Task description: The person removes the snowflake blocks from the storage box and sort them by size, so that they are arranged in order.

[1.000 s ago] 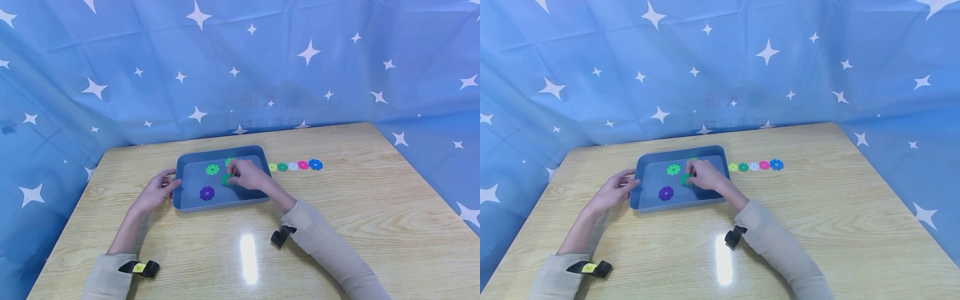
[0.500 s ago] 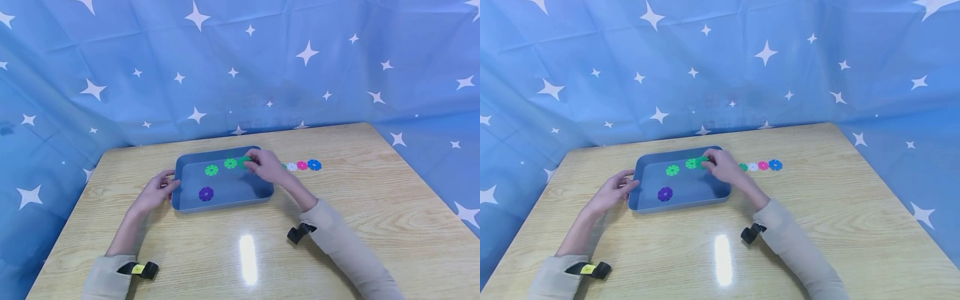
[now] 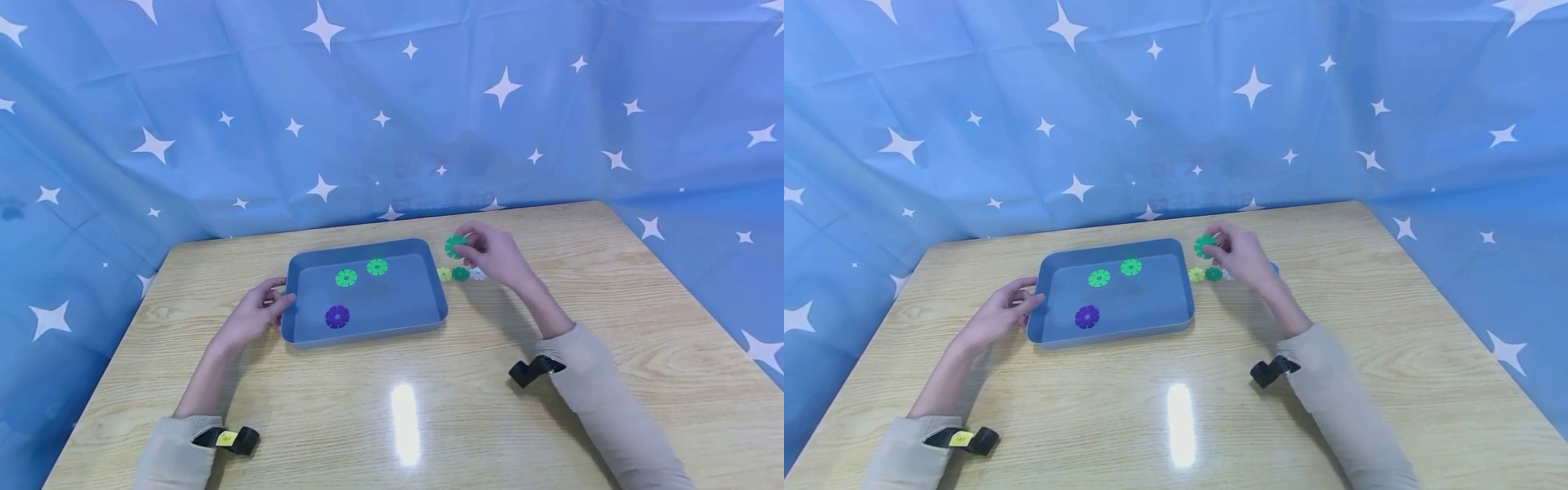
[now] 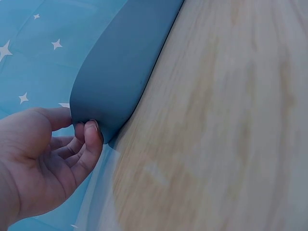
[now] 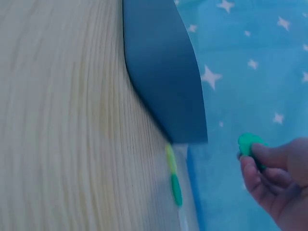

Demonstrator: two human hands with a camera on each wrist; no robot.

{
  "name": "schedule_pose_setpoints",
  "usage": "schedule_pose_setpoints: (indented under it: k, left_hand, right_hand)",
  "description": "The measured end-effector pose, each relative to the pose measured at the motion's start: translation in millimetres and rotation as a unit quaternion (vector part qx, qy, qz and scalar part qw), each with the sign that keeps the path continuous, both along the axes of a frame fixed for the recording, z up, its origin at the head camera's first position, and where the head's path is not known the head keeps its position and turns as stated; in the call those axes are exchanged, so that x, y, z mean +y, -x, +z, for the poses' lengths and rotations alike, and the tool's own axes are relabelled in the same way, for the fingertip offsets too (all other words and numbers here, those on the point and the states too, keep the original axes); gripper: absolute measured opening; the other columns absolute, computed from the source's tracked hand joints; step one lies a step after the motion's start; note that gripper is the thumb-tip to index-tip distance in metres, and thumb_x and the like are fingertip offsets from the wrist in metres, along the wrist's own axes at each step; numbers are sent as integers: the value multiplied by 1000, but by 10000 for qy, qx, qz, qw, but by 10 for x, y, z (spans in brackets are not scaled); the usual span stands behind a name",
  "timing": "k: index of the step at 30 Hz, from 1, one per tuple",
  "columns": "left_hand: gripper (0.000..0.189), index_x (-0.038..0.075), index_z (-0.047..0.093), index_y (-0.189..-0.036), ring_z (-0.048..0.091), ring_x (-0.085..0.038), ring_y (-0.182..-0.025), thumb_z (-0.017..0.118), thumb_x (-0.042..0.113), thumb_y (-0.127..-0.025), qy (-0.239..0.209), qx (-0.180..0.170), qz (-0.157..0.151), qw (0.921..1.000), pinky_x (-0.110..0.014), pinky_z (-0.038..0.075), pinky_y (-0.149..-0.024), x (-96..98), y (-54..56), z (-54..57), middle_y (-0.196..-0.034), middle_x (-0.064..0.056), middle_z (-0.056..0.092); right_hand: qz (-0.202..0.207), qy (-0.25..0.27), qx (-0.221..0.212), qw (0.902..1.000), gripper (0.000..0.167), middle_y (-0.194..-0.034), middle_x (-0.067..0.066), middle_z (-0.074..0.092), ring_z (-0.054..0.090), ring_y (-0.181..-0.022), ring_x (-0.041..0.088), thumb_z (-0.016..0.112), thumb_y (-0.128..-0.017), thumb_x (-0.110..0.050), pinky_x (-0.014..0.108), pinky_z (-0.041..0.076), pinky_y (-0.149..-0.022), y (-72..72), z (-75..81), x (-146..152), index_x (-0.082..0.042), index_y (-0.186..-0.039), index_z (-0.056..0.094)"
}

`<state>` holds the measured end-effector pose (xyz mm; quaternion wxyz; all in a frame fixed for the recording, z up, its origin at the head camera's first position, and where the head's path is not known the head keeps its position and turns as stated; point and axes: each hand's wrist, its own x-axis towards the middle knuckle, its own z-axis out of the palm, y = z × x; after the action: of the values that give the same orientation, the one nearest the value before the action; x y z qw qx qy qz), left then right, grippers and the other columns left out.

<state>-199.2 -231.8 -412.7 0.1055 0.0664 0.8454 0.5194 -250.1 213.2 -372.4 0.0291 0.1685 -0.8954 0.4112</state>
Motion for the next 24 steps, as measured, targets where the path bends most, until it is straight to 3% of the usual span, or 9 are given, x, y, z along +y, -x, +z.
schedule_pose_setpoints:
  k: [8, 15, 24]
  left_hand:
    - [61, -6, 32, -152, 57, -19, -66, 59, 20, -105, -45, 13, -32, 10000, -31, 50, -61, 8, -14, 20, -93, -16, 58]
    - [60, -4, 33, -151, 59, -20, -66, 58, 23, -105, -4, 45, -42, 10000, -32, 52, -64, 23, 0, -8, -93, -16, 58]
    - [58, -5, 34, -151, 59, -21, -66, 58, 22, -105, 134, 127, -24, 9998, -32, 52, -62, 11, -5, -2, -92, -15, 58]
  right_hand:
    - [-492, -406, 23, 9980, 27, -93, 20, 69, 66, -74, 35, 66, -100, -15, 31, 47, -58, -25, -46, 508, -4, -124, 61]
    - [-737, -624, -326, 9948, 29, -91, 20, 69, 65, -75, 34, 65, -101, -17, 30, 49, -60, -79, -85, 927, -2, -125, 59]
    - [-991, -862, -797, 9881, 33, -101, 23, 64, 68, -77, 27, 66, -100, -14, 29, 55, -63, -70, -182, 1270, 5, -126, 60]
